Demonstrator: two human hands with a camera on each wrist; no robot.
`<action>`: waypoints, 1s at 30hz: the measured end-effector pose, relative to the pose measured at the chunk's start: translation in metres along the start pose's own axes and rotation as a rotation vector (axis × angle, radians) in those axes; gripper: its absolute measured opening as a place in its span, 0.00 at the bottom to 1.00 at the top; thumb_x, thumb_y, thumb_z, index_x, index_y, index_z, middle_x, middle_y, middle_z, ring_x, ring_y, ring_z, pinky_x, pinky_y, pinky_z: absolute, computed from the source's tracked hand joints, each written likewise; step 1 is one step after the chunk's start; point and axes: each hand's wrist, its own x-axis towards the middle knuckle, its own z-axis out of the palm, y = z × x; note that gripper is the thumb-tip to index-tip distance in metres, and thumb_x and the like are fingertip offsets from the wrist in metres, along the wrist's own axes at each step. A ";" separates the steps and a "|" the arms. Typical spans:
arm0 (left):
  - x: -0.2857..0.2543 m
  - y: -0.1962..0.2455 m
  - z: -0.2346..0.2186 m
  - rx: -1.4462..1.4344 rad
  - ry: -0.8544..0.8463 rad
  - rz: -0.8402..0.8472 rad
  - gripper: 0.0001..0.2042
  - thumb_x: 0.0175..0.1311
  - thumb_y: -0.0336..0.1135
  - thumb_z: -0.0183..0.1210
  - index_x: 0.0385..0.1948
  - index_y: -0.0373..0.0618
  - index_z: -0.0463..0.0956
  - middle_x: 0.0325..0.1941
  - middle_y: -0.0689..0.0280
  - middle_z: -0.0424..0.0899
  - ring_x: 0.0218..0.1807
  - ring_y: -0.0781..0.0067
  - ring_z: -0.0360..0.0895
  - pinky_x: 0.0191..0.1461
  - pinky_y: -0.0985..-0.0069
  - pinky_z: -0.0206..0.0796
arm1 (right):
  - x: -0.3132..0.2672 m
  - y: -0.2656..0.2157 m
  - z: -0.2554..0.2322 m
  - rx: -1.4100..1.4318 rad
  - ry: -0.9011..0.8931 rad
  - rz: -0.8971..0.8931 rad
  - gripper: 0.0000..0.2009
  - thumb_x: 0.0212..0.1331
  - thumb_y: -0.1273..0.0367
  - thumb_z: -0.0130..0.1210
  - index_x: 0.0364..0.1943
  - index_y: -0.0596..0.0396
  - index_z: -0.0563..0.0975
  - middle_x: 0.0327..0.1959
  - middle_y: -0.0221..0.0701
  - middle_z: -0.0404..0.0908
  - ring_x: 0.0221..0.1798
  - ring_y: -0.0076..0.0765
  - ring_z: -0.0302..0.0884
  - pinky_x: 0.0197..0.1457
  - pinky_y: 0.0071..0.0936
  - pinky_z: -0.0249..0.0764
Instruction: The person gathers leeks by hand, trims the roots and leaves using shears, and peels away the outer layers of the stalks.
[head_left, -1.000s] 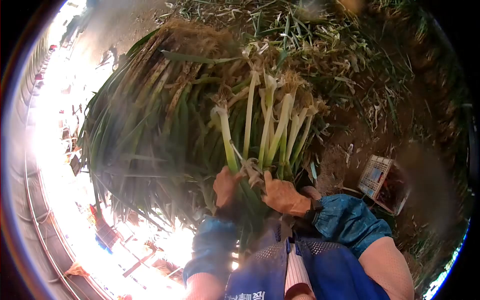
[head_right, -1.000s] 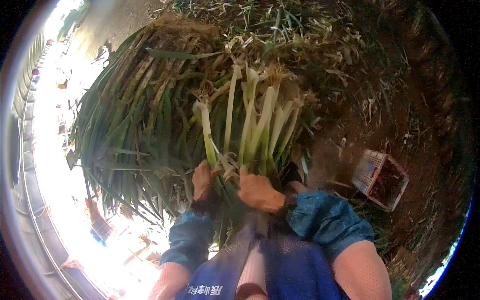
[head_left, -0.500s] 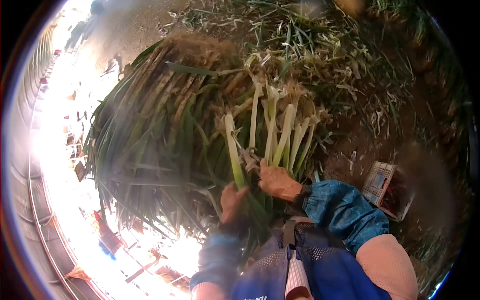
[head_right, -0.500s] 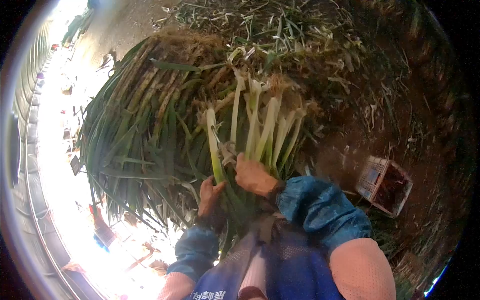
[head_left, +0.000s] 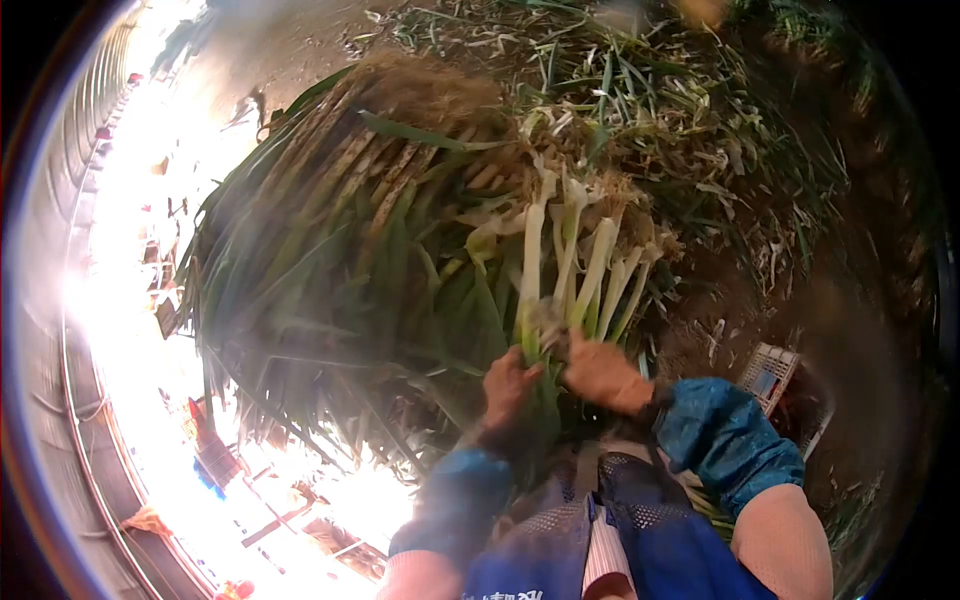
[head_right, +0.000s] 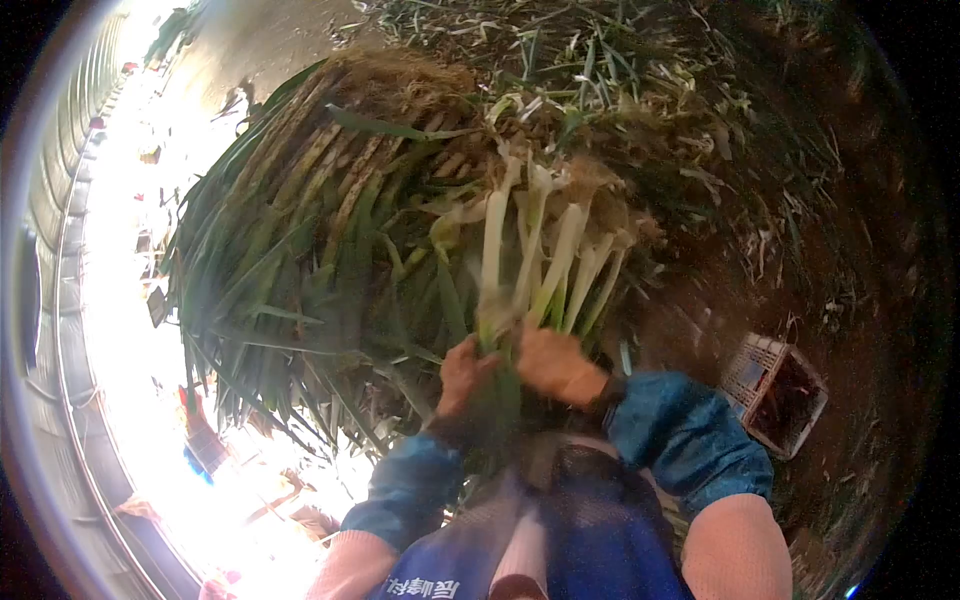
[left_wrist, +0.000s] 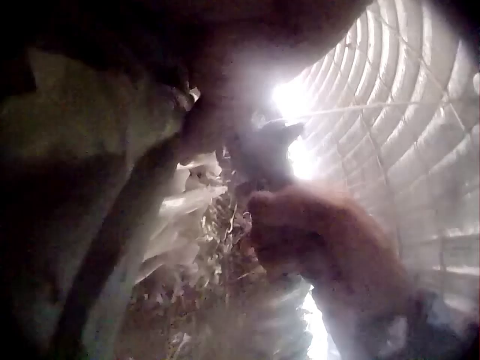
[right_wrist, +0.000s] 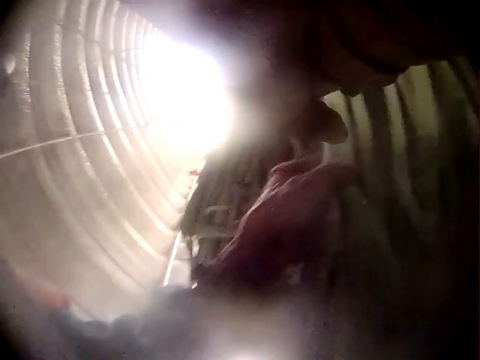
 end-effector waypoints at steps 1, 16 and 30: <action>0.004 0.026 0.001 0.213 0.002 0.028 0.18 0.48 0.44 0.61 0.38 0.45 0.76 0.30 0.52 0.80 0.35 0.50 0.77 0.37 0.59 0.67 | 0.017 0.027 0.006 -0.044 0.031 -0.008 0.26 0.50 0.71 0.46 0.53 0.76 0.57 0.23 0.48 0.75 0.25 0.58 0.74 0.32 0.45 0.72; 0.178 0.035 -0.200 1.167 0.408 0.112 0.10 0.57 0.31 0.51 0.37 0.34 0.70 0.35 0.51 0.76 0.41 0.53 0.75 0.40 0.62 0.70 | -0.009 0.021 0.034 -0.045 0.218 -0.224 0.34 0.52 0.64 0.50 0.56 0.79 0.55 0.26 0.50 0.76 0.32 0.57 0.74 0.35 0.45 0.73; 0.118 0.006 -0.100 0.753 0.324 0.331 0.15 0.57 0.34 0.53 0.46 0.41 0.69 0.36 0.50 0.77 0.40 0.44 0.74 0.43 0.56 0.65 | -0.036 0.030 0.042 0.032 0.237 -0.104 0.36 0.51 0.63 0.53 0.57 0.78 0.54 0.28 0.51 0.74 0.30 0.57 0.73 0.36 0.46 0.72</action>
